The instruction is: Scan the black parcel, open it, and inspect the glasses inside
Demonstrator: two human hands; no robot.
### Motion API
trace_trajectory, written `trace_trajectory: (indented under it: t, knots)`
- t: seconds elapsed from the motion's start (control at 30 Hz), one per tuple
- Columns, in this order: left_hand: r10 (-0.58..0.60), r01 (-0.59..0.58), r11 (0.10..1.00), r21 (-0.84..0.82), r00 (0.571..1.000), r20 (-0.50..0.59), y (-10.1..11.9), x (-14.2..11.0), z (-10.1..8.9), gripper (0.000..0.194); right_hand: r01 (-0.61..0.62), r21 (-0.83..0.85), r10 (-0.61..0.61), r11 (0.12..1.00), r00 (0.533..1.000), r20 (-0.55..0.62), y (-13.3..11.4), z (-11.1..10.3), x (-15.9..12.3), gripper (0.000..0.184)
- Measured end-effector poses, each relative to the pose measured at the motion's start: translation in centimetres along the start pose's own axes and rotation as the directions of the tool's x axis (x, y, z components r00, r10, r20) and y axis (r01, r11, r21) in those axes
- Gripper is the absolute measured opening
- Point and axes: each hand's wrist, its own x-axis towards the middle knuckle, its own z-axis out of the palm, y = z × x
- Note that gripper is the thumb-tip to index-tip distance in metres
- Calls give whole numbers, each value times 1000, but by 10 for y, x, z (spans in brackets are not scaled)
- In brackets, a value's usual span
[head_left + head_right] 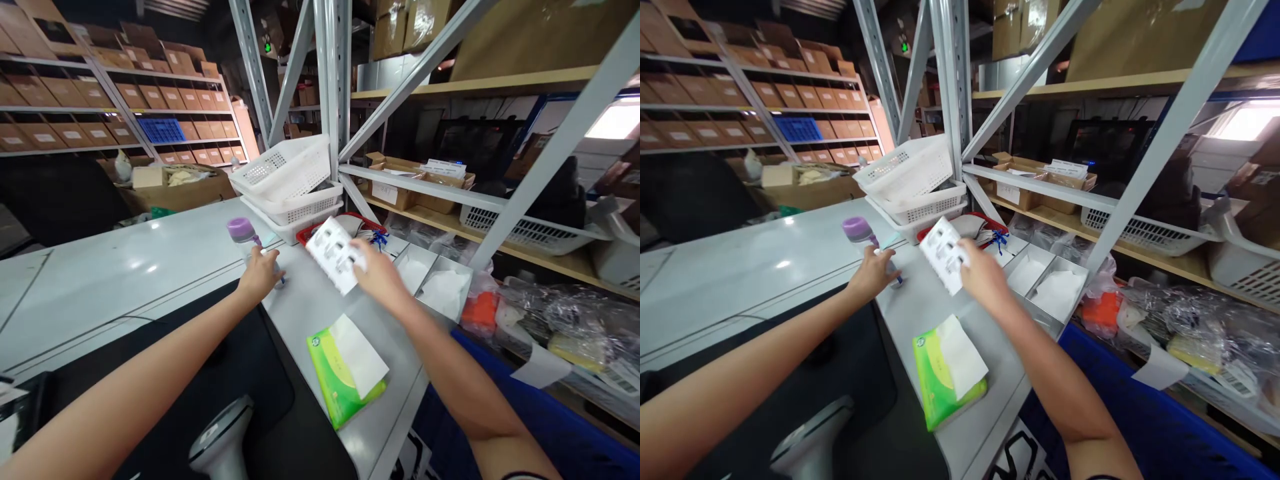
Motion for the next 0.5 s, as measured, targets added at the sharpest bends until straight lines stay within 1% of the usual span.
trace_trajectory:
  t: [0.03, 0.07, 0.1, 0.13, 0.17, 0.23, 0.27, 0.3, 0.33, 0.37, 0.43, 0.47, 0.5]
  knots:
    - [-4, 4, 1000, -7, 1000, -12, 2, -1, -1, 56, 0, 2, 0, 1000, 991, -136, 7, -18, 6, 51]
    - [-8, 8, 1000, -14, 1000, -25, 5, -2, -3, 58, -21, 12, 23, 1000, 969, -246, 16, -33, 14, 45]
    - [-9, 8, 1000, -16, 999, -39, 7, -3, -5, 59, -61, 29, 67, 998, 947, -314, 24, -44, 25, 38]
    - [-2, 2, 1000, -9, 998, -57, 9, -5, -8, 60, -109, 49, 120, 993, 933, -339, 32, -52, 36, 34]
    - [14, -13, 1000, 9, 997, -80, 10, -6, -10, 60, -158, 67, 172, 985, 928, -332, 39, -57, 48, 33]
    - [84, -74, 994, 74, 986, -144, 11, -11, -14, 61, -223, 75, 235, 972, 934, -269, 50, -56, 68, 38]
    - [144, -124, 985, 119, 972, -185, 11, -14, -15, 60, -237, 65, 246, 969, 940, -235, 52, -51, 76, 40]
    - [226, -190, 967, 168, 947, -228, 10, -17, -16, 58, -245, 46, 249, 969, 948, -200, 54, -46, 82, 40]
    - [325, -271, 937, 221, 907, -267, 8, -22, -17, 55, -258, 20, 257, 966, 953, -161, 54, -41, 85, 38]
    - [433, -358, 892, 277, 851, -297, 7, -28, -19, 51, -272, -13, 269, 962, 955, -123, 53, -37, 86, 34]
    - [632, -515, 768, 382, 704, -323, 2, -42, -21, 43, -301, -100, 294, 948, 953, -77, 52, -34, 82, 25]
    - [700, -569, 709, 417, 640, -317, -1, -51, -23, 41, -314, -149, 306, 938, 949, -78, 53, -35, 78, 23]
    - [740, -603, 668, 436, 599, -305, -4, -61, -26, 40, -329, -199, 316, 923, 944, -93, 53, -36, 73, 23]
